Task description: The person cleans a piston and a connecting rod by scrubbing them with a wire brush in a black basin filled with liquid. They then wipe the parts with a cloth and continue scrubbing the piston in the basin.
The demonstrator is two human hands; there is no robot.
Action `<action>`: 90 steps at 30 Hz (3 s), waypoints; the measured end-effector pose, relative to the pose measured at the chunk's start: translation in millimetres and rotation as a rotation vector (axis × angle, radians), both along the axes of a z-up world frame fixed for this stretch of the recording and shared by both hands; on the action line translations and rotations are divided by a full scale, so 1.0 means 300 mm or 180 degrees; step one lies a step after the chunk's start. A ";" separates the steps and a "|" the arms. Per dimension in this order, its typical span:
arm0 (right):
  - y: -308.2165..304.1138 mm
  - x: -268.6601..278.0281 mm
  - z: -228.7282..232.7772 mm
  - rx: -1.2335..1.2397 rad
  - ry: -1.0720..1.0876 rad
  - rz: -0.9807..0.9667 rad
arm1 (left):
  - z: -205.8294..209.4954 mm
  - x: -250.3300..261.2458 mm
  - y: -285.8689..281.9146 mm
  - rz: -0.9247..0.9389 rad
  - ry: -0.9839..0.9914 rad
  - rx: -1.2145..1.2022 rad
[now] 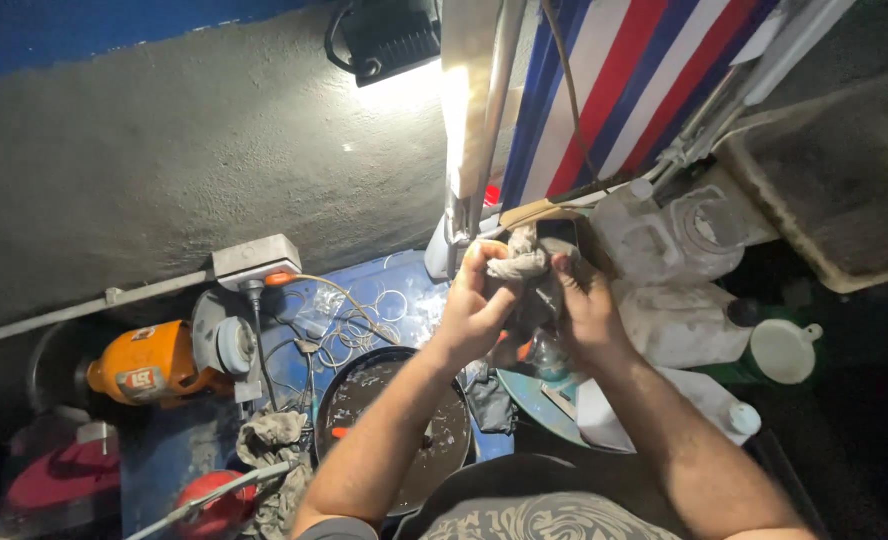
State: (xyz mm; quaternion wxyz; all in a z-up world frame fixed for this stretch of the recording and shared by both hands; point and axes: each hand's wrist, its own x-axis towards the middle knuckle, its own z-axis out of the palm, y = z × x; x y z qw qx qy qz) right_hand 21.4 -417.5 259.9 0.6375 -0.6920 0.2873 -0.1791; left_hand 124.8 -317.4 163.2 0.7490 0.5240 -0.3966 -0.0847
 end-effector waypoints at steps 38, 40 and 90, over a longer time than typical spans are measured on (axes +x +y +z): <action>-0.232 -0.025 -0.329 -0.0384 0.0358 0.0152 | -0.026 -0.002 -0.207 0.0071 0.0139 0.0773; -0.242 -0.015 -0.305 -0.0242 0.0254 0.0105 | -0.008 0.004 -0.214 0.0088 0.0108 0.0684; 0.731 0.175 -0.171 0.1459 -0.1475 0.1021 | 0.244 -0.057 0.848 0.1431 -0.1433 0.0875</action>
